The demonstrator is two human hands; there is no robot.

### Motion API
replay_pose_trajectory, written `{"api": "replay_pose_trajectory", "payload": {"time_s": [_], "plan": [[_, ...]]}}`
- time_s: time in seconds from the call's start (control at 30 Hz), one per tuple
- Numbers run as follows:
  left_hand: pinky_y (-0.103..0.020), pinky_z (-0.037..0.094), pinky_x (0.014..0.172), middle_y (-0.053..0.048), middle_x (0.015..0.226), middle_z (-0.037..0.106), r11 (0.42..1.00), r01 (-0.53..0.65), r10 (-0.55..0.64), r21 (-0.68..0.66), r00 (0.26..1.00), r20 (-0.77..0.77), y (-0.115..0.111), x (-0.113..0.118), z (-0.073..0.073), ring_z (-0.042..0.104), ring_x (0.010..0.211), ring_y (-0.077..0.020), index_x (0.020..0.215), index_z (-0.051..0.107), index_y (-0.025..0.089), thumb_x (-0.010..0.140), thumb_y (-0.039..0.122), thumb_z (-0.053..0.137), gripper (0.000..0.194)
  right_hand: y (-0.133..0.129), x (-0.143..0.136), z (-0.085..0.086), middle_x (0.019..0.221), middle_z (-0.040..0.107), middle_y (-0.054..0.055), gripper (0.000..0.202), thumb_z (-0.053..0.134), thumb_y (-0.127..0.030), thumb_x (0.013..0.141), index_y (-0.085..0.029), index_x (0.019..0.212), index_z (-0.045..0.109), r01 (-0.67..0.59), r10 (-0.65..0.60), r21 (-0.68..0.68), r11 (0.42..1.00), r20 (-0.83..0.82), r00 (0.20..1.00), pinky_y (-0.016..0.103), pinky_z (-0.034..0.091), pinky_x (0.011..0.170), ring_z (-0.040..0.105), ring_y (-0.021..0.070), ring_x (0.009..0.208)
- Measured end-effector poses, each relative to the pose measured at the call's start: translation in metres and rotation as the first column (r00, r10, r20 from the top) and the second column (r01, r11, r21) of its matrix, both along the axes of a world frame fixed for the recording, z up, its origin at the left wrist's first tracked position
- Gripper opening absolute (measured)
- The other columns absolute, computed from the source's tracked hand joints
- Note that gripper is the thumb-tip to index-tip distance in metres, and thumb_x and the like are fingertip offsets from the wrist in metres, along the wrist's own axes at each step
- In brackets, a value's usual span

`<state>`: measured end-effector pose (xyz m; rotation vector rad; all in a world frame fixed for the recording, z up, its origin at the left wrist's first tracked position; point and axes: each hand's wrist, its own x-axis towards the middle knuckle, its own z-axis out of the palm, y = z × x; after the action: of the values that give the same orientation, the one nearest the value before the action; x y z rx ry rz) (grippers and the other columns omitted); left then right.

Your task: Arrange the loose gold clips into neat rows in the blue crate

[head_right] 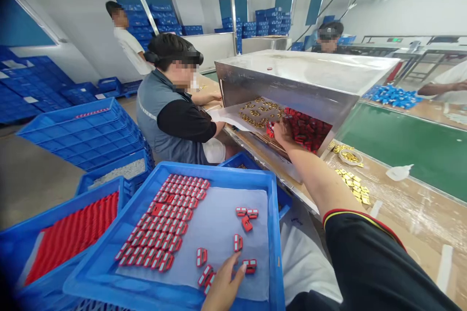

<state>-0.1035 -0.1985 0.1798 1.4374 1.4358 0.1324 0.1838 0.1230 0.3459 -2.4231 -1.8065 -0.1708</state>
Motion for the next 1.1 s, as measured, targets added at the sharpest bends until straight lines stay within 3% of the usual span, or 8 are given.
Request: {"api": "replay_pose_trajectory", "payload": {"time_s": [0.23,0.5,0.63,0.8,0.87,0.97,1.03,1.1], "plan": [[-0.033,0.032,0.116,-0.012,0.149,0.049,0.999,-0.035,0.034,0.021,0.998,0.043,-0.001,-0.002,0.006,0.044,0.139,-0.0245,0.143,0.049,0.012,0.089,0.046,0.041,0.065,-0.019,-0.004,0.003,0.111,0.068,0.026,0.035,0.044,-0.016,0.096,-0.002,0.125,0.057,0.045,-0.045,0.034,0.998,0.0,0.999,0.034,0.046,0.083,0.064,0.0281,0.105],[-0.033,0.033,0.115,-0.012,0.147,0.052,0.999,-0.023,0.022,0.037,0.999,0.031,-0.001,-0.002,0.006,0.048,0.136,-0.0245,0.143,0.049,0.013,0.09,0.046,0.041,0.062,-0.05,-0.022,-0.03,0.125,0.062,0.024,0.033,0.045,-0.02,0.095,-0.007,0.121,0.062,-0.02,0.02,0.109,0.994,0.003,1.0,0.038,0.038,0.097,0.051,0.0295,0.121],[-0.031,0.036,0.112,-0.012,0.143,0.055,0.999,-0.039,0.038,0.032,0.999,0.035,-0.001,-0.003,0.011,0.051,0.132,-0.024,0.141,0.052,0.012,0.09,0.046,0.043,0.061,-0.043,-0.019,-0.026,0.126,0.059,0.026,0.042,0.032,-0.012,0.096,-0.007,0.123,0.062,0.028,-0.027,0.097,0.995,-0.011,1.0,0.043,0.038,0.094,0.05,0.0314,0.119],[-0.035,0.038,0.111,-0.014,0.136,0.06,0.992,-0.083,0.082,0.091,0.997,0.017,-0.004,0.002,0.02,0.054,0.127,-0.0264,0.138,0.054,0.013,0.091,0.041,0.044,0.056,-0.049,-0.031,-0.02,0.137,0.048,0.024,0.037,0.046,-0.026,0.095,-0.008,0.123,0.06,-0.035,0.038,0.116,0.993,-0.025,0.999,0.047,0.036,0.098,0.041,0.0355,0.126],[-0.037,0.038,0.111,-0.014,0.133,0.062,0.978,-0.109,0.11,0.178,0.994,0.004,-0.007,0.004,0.022,0.054,0.126,-0.0267,0.136,0.056,0.014,0.091,0.038,0.043,0.052,-0.077,-0.043,-0.026,0.135,0.049,0.021,0.035,0.045,-0.029,0.095,-0.012,0.121,0.06,-0.181,0.206,0.228,0.957,-0.091,0.974,0.045,0.038,0.099,0.045,0.033,0.123],[-0.042,0.036,0.113,-0.013,0.131,0.061,0.931,-0.166,0.202,0.324,0.976,-0.079,-0.014,-0.001,0.025,0.051,0.128,-0.0285,0.128,0.062,0.018,0.092,0.035,0.045,0.044,-0.153,-0.058,-0.055,0.128,0.052,0.018,0.035,0.04,-0.033,0.095,-0.016,0.119,0.058,-0.493,0.55,0.283,0.823,-0.182,0.815,0.045,0.039,0.103,0.048,0.0299,0.123],[-0.049,0.03,0.117,-0.013,0.138,0.056,0.866,-0.264,0.361,0.425,0.918,-0.165,-0.02,-0.015,0.029,0.042,0.137,-0.0318,0.123,0.064,0.02,0.091,0.033,0.047,0.038,-0.211,-0.06,-0.087,0.135,0.048,0.018,0.042,0.039,-0.041,0.094,-0.02,0.129,0.052,-0.52,0.594,0.306,0.797,-0.25,0.764,0.052,0.038,0.105,0.045,0.0326,0.128],[-0.057,0.021,0.119,-0.013,0.151,0.043,0.728,-0.428,0.611,0.536,0.759,-0.224,-0.025,-0.036,0.031,0.025,0.146,-0.0356,0.128,0.06,0.022,0.092,0.034,0.049,0.04,-0.259,-0.053,-0.126,0.14,0.043,0.022,0.058,0.038,-0.049,0.093,-0.019,0.143,0.037,-0.418,0.509,0.312,0.853,-0.327,0.796,0.057,0.039,0.105,0.042,0.0358,0.133]]}}
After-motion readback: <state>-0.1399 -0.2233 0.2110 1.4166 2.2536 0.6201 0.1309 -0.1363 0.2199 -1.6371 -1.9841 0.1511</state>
